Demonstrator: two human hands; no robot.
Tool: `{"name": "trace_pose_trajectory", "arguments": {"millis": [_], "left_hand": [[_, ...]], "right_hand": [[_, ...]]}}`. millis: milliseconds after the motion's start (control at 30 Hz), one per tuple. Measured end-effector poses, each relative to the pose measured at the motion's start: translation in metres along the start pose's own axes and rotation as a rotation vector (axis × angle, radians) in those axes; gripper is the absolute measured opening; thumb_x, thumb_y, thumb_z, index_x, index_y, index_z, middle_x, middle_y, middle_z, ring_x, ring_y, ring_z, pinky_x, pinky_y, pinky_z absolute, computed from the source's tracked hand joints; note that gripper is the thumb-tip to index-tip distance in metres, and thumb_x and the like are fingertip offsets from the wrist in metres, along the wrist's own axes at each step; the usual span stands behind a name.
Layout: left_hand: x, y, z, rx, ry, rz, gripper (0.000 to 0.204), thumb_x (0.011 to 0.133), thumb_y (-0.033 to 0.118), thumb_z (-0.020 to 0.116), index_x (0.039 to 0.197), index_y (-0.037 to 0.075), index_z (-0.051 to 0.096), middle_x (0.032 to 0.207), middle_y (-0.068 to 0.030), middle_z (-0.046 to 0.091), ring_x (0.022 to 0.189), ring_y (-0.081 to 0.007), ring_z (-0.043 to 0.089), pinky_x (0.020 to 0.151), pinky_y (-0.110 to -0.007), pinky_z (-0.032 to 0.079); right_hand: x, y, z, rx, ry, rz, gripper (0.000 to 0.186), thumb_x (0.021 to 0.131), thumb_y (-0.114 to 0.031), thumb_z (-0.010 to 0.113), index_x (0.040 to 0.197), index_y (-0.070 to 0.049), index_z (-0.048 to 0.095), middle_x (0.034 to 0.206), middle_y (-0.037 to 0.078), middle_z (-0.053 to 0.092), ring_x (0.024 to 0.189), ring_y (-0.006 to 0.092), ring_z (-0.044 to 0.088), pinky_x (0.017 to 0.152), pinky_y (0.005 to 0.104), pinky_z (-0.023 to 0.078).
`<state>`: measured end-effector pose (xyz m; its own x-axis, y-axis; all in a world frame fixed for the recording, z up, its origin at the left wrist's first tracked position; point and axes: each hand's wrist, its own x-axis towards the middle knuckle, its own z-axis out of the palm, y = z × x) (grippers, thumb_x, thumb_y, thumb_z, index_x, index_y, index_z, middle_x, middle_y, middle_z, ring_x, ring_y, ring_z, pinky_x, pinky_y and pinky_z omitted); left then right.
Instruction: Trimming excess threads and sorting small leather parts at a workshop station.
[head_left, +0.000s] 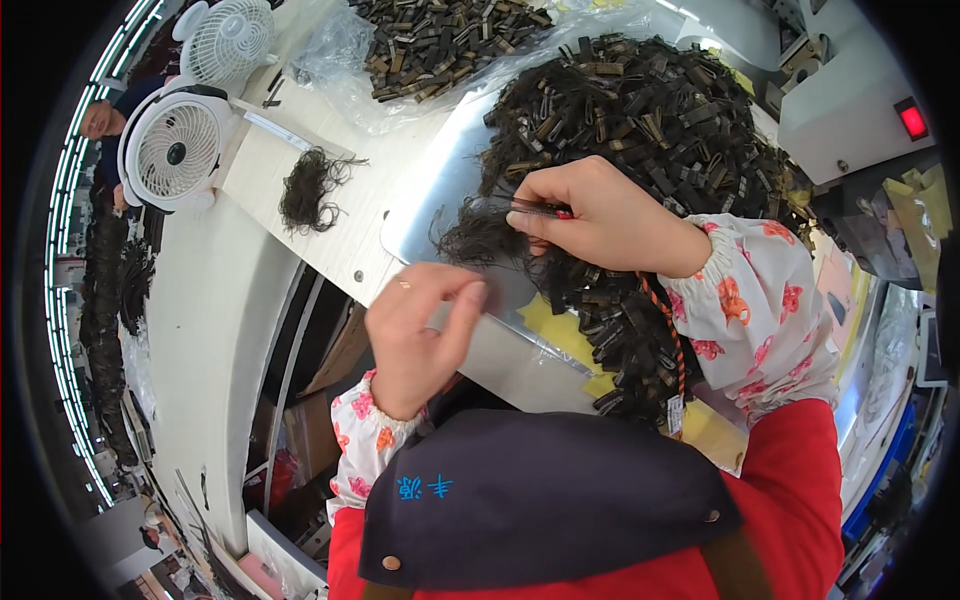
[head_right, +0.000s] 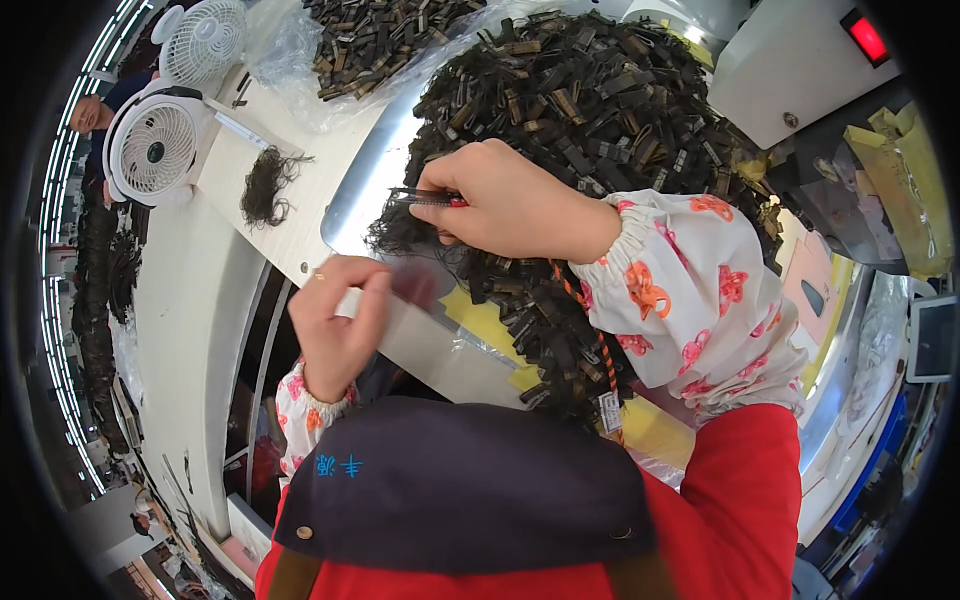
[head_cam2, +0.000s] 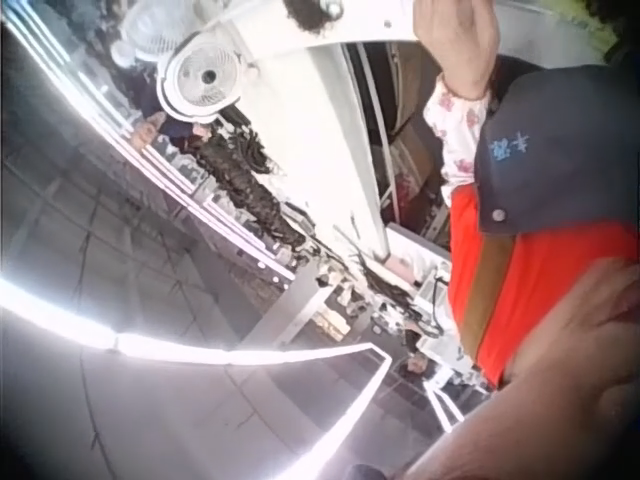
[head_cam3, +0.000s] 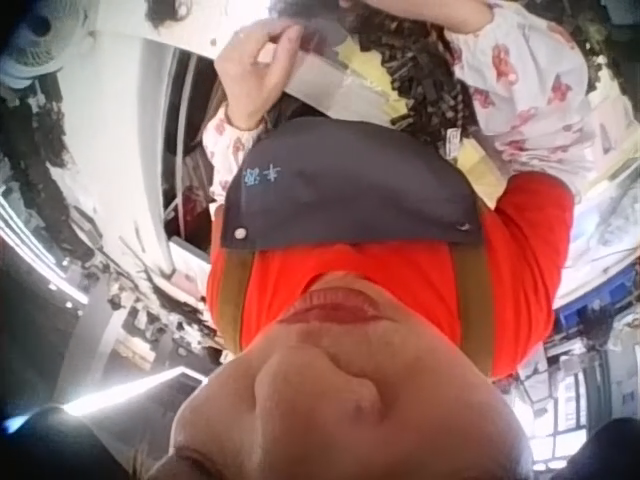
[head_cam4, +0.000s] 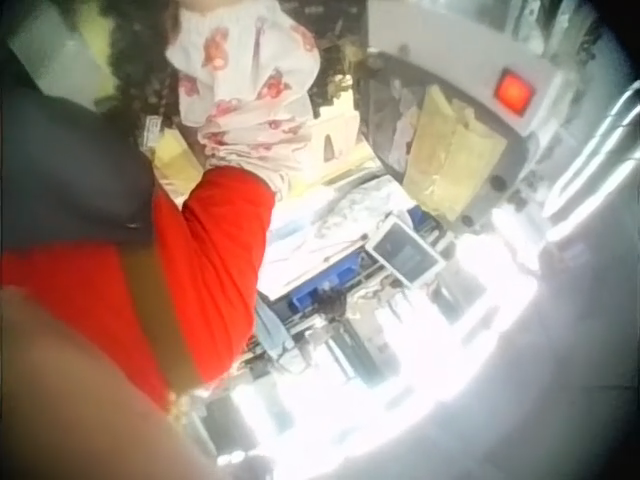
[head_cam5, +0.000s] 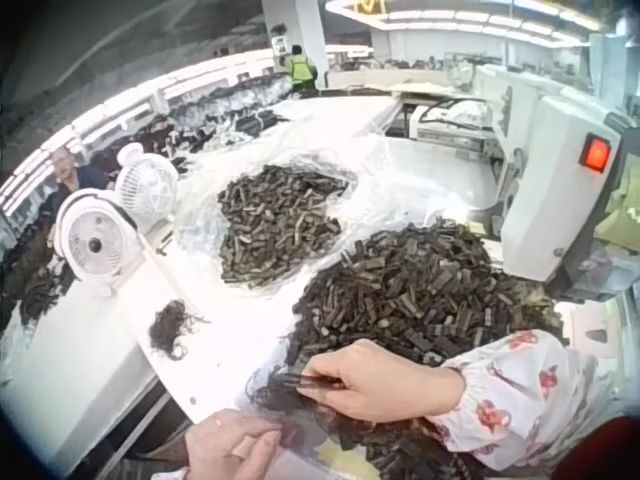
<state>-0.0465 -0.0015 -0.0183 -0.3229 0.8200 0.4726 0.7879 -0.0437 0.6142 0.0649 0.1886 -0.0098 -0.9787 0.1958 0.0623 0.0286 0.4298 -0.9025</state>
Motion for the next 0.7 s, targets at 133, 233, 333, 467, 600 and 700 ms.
{"name": "trace_pose_trajectory", "arguments": {"millis": [133,233,333,467,600,700], "left_hand": [[0.002,0.003,0.026,0.052,-0.035,-0.256,0.023,0.071,0.0,0.067,0.092,0.0,0.058,0.075,-0.0076,0.056,0.055,-0.0175,0.053,0.054,-0.027,0.044],[0.012,-0.001,0.031,-0.078,-0.011,-0.311,0.027,0.071,0.0,0.067,0.097,0.0,0.057,0.074,-0.0066,0.054,0.054,-0.0167,0.051,0.051,-0.027,0.043],[0.012,-0.006,0.032,-0.275,-0.014,-0.339,0.023,0.077,0.002,0.063,0.099,-0.001,0.057,0.071,-0.0027,0.056,0.056,-0.008,0.048,0.051,-0.022,0.04],[0.01,-0.005,0.012,-0.542,-0.183,-0.57,0.022,0.086,0.006,0.058,0.106,-0.001,0.055,0.07,-0.0003,0.059,0.058,-0.0021,0.046,0.051,-0.017,0.038],[0.003,-0.002,0.001,-0.553,-0.265,-0.612,0.025,0.088,0.007,0.055,0.111,-0.002,0.05,0.07,-0.0018,0.061,0.057,-0.0032,0.049,0.052,-0.017,0.039],[0.005,0.01,0.006,-0.579,-0.285,-0.589,0.025,0.091,0.007,0.049,0.114,-0.002,0.045,0.072,-0.0034,0.061,0.057,-0.0047,0.05,0.053,-0.018,0.041]], "right_hand": [[-0.001,-0.005,0.001,0.119,-0.01,0.02,0.019,0.086,-0.013,0.057,0.082,0.005,0.059,0.062,0.008,0.061,0.057,0.0105,0.059,0.054,0.0246,0.045],[-0.001,-0.003,0.0,0.199,-0.027,-0.001,0.02,0.084,-0.014,0.056,0.08,0.005,0.06,0.06,0.01,0.061,0.053,0.0121,0.059,0.052,0.0261,0.046],[-0.001,-0.008,-0.004,0.076,-0.169,0.056,0.019,0.088,-0.015,0.056,0.084,0.003,0.058,0.065,0.005,0.06,0.059,0.007,0.056,0.057,0.023,0.044],[-0.002,-0.005,-0.002,-0.076,0.011,0.056,0.016,0.085,-0.014,0.059,0.087,0.002,0.058,0.069,0.005,0.06,0.063,0.0069,0.056,0.057,0.0221,0.044],[-0.002,0.002,0.013,-0.169,0.364,-0.245,0.023,0.082,-0.016,0.064,0.094,0.001,0.057,0.078,0.006,0.061,0.071,0.0089,0.059,0.06,0.0225,0.044],[-0.004,-0.004,0.022,0.05,0.07,-0.233,0.032,0.079,-0.016,0.067,0.104,0.0,0.055,0.087,0.007,0.063,0.078,0.0129,0.061,0.065,0.0246,0.046]]}}
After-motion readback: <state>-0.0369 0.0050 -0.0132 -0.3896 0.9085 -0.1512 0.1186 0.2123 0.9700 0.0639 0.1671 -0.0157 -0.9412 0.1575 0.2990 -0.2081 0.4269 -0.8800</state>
